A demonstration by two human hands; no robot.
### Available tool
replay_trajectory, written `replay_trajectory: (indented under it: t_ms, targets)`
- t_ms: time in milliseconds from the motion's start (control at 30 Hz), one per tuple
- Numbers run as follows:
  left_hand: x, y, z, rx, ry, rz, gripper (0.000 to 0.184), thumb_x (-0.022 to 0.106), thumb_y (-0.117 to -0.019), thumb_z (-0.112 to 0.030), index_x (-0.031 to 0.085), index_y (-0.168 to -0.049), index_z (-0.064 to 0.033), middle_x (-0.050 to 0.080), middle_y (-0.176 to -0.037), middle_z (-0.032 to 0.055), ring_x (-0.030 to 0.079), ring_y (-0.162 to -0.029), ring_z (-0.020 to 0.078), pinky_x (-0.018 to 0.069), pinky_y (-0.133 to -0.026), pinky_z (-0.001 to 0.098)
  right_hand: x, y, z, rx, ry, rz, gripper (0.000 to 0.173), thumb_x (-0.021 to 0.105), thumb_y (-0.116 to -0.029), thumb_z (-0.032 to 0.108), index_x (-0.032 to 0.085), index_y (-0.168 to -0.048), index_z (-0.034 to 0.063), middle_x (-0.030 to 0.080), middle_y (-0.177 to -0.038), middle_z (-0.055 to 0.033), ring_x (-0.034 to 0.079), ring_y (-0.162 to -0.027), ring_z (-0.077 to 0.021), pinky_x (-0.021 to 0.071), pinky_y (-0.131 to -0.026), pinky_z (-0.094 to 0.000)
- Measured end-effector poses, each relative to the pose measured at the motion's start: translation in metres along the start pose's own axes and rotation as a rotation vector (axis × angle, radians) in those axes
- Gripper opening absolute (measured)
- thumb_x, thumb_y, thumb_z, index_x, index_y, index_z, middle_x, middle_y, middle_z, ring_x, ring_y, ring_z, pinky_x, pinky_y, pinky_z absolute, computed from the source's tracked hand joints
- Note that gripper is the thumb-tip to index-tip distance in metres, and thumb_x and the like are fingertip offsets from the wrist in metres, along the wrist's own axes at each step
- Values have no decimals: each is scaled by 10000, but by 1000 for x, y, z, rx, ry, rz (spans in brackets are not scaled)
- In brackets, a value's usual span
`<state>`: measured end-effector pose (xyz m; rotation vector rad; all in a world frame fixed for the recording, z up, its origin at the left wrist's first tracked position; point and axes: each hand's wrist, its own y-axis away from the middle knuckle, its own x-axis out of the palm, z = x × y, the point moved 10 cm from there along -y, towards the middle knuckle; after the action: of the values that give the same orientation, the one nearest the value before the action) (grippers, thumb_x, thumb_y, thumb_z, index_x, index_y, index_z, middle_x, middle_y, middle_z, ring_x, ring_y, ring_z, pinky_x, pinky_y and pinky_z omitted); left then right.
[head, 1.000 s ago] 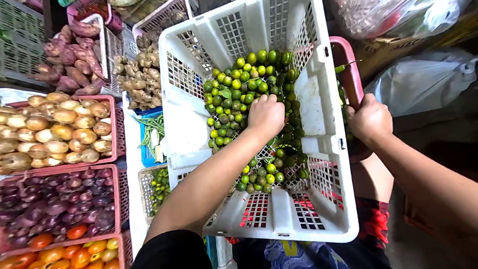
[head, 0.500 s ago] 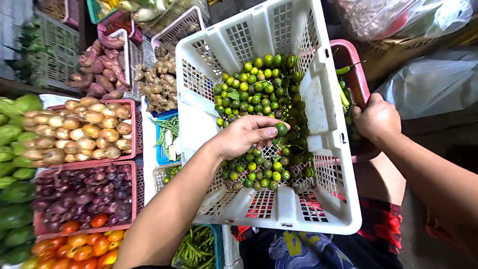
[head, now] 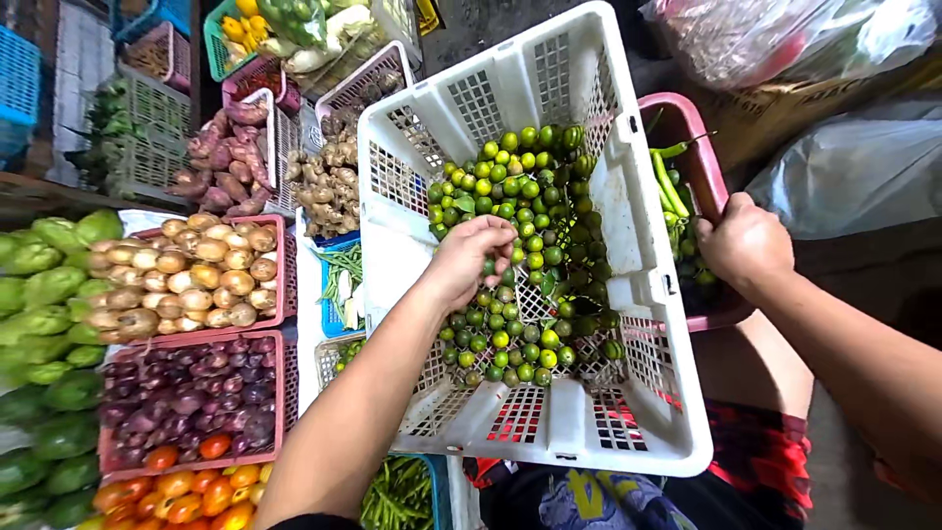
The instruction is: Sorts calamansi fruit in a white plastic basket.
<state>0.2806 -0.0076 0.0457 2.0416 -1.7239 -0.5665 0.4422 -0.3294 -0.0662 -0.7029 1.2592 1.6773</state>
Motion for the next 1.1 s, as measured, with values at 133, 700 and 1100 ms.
replay_trajectory:
  t_ms: [133,700,1100]
  targets:
    - [-30,-43,-18,80,-944,-260,227,600,-1030,-219,692,-1229,-159,709,-946,32,678,-865,171,571,-815,429,1,1,3,22,-1,11,419,535,-1039,353,518,-1210,-30,636,-1015,-372,640,-965,-601,480,-723,-755]
    - [-43,-36,-25,-55,-1077,244,393,711,-982,-209,655,-1369,-176,708,-933,76,665,-837,187,561,-810,426,2,-2,-3,15,-2,1,392,544,-1034,341,515,-1175,-24,631,-989,-356,646,-938,-580,484,-683,-731]
    - [4,-77,10,95,-1715,96,308,567,-1051,-332,665,-1340,-291,705,-1234,90,684,-1126,331,557,-879,580,0,2,-2,5,11,-6,405,536,-1038,331,523,-1205,-37,635,-1008,-366,644,-958,-591,490,-700,-738]
